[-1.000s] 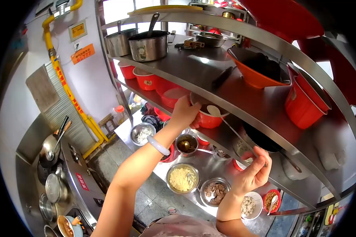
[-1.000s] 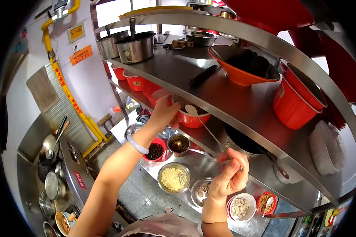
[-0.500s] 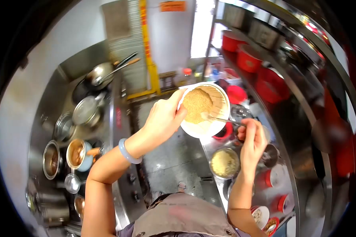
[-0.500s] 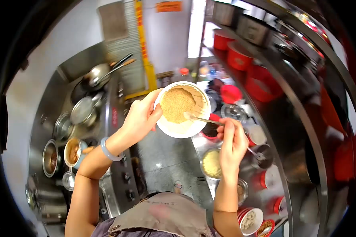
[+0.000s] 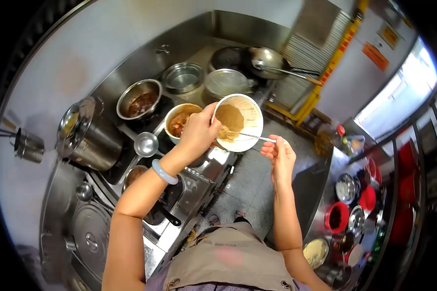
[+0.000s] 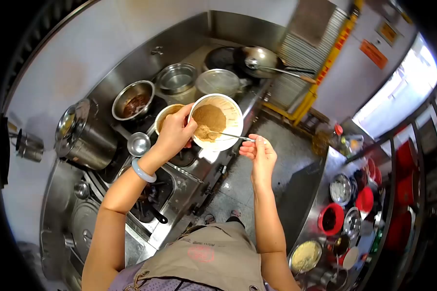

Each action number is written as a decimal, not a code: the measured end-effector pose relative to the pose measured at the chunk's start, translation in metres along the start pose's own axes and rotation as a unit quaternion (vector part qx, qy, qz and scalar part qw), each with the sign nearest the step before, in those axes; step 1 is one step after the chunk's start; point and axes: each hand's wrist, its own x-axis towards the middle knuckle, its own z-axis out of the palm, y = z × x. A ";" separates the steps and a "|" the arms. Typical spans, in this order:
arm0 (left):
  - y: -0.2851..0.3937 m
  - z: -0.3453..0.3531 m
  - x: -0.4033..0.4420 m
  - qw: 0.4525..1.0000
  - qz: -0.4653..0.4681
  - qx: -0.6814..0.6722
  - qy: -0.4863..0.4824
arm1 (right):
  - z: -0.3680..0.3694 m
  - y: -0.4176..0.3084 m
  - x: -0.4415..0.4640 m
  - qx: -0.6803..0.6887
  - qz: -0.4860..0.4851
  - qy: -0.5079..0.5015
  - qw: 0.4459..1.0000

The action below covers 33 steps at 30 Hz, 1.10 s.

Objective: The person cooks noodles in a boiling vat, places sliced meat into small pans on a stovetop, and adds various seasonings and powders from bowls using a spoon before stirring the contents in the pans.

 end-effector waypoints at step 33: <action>-0.091 -0.069 0.031 0.931 -0.251 -0.002 0.266 | 0.117 0.078 0.168 -0.006 0.118 -0.270 0.956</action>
